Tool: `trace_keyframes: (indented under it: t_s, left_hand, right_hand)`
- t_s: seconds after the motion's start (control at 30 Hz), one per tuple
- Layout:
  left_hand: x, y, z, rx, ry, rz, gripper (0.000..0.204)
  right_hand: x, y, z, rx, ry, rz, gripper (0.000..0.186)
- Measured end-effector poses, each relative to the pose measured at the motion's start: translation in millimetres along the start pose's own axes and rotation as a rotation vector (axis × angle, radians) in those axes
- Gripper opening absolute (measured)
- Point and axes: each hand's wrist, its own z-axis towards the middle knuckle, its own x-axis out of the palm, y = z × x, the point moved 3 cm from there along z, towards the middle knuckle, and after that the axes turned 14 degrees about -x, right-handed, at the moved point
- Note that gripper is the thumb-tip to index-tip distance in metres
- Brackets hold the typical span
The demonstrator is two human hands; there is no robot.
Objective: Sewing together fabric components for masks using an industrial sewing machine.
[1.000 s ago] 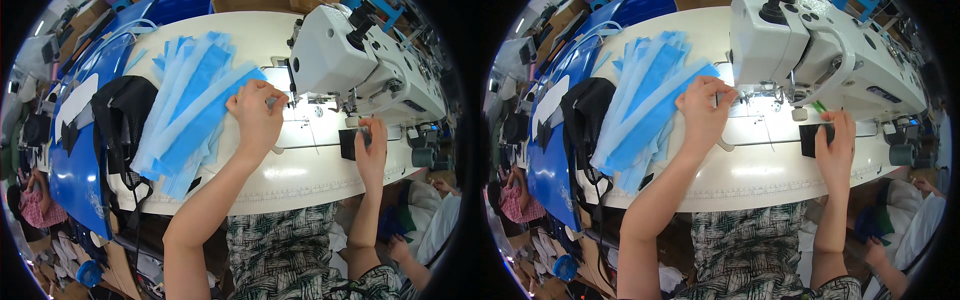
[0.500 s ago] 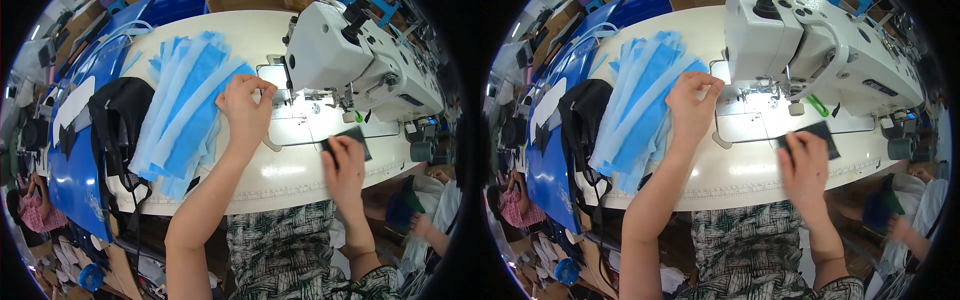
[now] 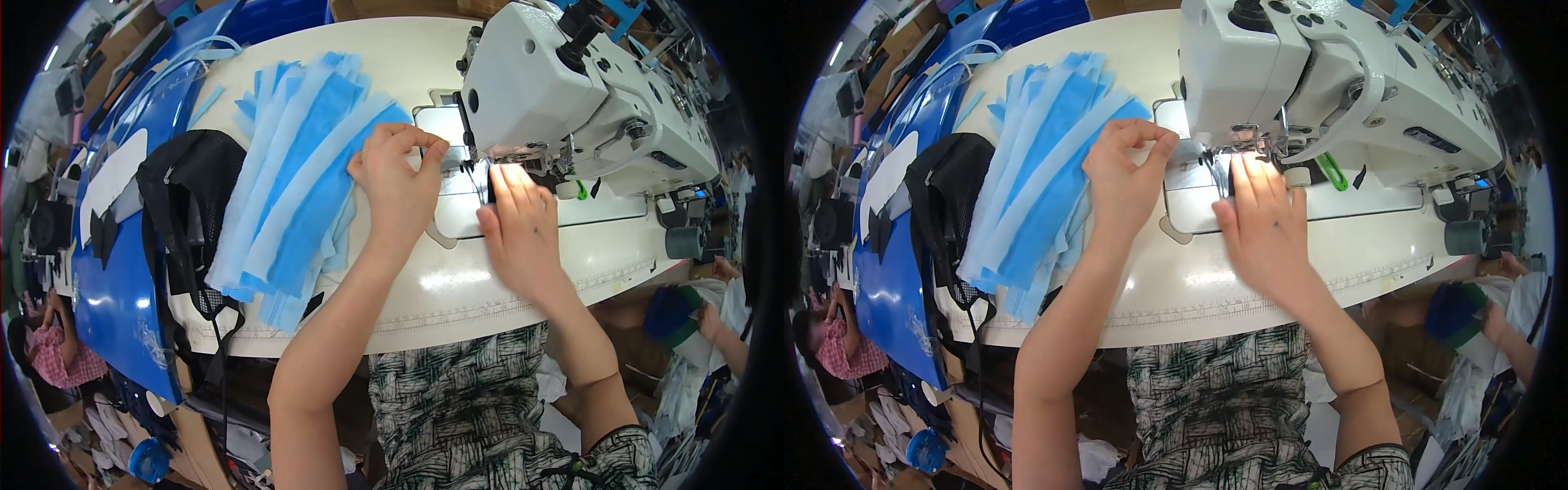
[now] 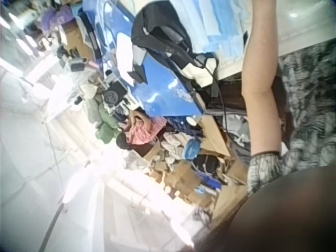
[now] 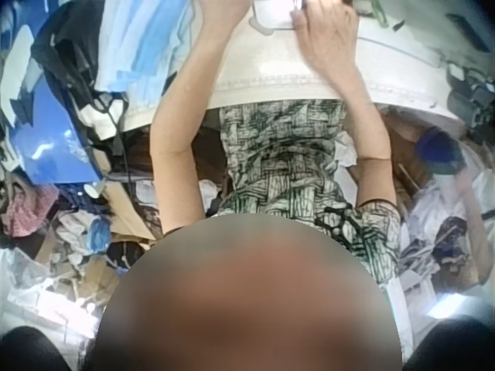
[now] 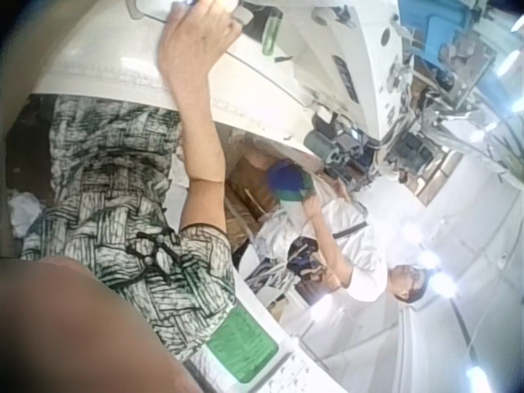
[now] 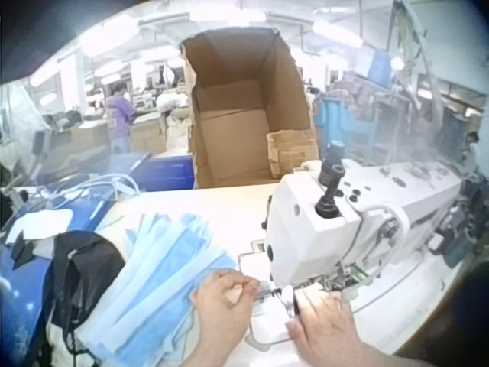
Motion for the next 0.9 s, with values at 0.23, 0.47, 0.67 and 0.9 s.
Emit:
trace_keyframes:
  t_s: [0.23, 0.47, 0.67, 0.9]
  left_hand:
    - [1.7, 0.6, -1.0, 0.009, -0.005, 0.019, 0.01]
    - [5.7, 3.2, -0.8, -0.074, 0.081, -0.056, 0.005]
    - [3.9, 1.6, -2.8, -0.004, 0.038, 0.019, 0.008]
    - [19.1, -0.3, -15.2, 0.078, 0.114, 0.052, 0.007]
  right_hand:
    - [0.6, -24.2, -0.4, 0.037, 0.105, 0.138, 0.053]
    - [-13.3, -9.8, -14.2, -0.092, 0.125, 0.014, 0.053]
    - [-23.5, 2.6, -38.6, -0.037, 0.077, 0.003, 0.041]
    - [-36.1, -24.6, -40.9, 0.116, -0.043, -0.036, 0.022]
